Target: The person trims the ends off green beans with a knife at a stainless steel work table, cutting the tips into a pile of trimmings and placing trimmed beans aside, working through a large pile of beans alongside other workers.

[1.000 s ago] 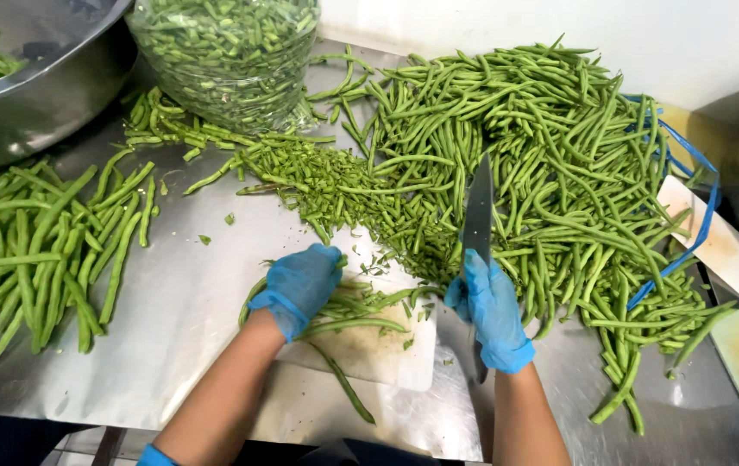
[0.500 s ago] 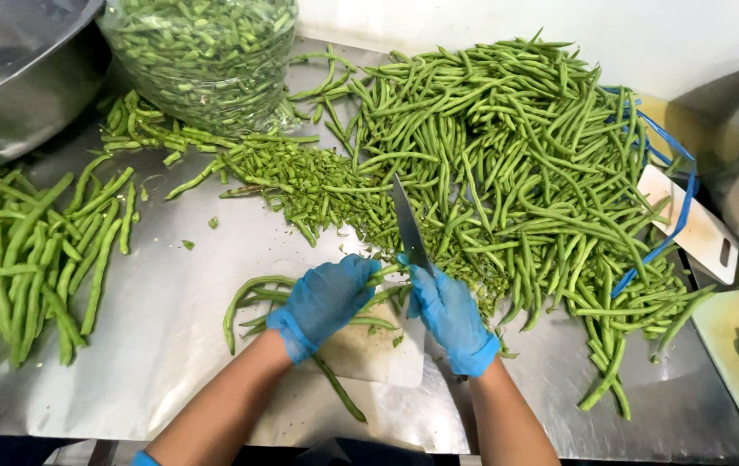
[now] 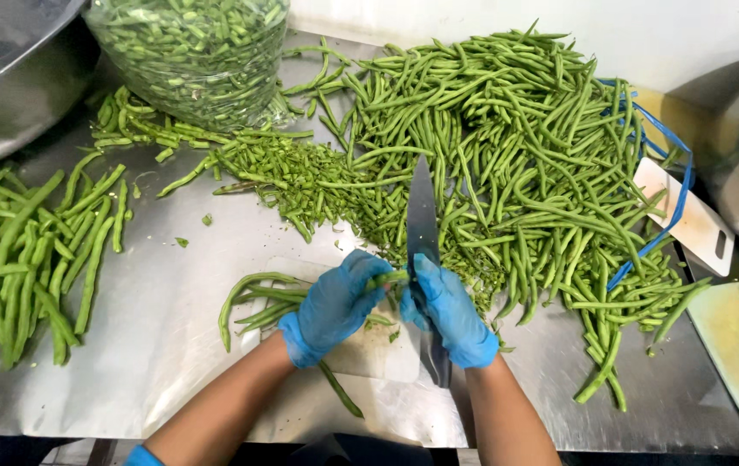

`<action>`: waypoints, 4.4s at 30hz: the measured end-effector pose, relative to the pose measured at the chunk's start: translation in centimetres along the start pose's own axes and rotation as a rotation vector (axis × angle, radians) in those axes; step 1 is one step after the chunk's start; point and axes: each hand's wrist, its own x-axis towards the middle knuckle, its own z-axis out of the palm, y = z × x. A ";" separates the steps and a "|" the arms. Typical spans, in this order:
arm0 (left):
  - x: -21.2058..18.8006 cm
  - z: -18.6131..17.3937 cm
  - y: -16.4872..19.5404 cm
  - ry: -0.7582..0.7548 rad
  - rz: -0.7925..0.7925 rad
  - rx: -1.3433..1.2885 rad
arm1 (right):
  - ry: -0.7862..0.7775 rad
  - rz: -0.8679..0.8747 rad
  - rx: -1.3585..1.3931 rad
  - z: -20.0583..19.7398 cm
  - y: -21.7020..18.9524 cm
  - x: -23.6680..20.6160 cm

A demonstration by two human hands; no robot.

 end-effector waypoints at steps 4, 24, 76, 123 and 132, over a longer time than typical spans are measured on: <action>0.0 -0.7 0.3 0.272 -0.091 -0.439 | 0.252 0.046 -0.089 -1.4 0.3 1.3; 1.2 -2.0 1.0 0.530 -0.154 -0.799 | 0.734 -0.073 -0.888 -10.3 2.5 3.9; 1.0 -1.7 -0.1 0.009 -0.304 0.309 | 0.287 -0.341 -0.697 0.0 0.7 0.3; 1.1 -0.7 0.0 0.326 -0.561 -1.033 | -0.062 -0.059 -0.009 0.1 -0.5 -0.6; 1.1 -7.1 -1.2 -0.194 -0.607 0.138 | 0.049 0.063 -0.042 -1.0 0.2 0.0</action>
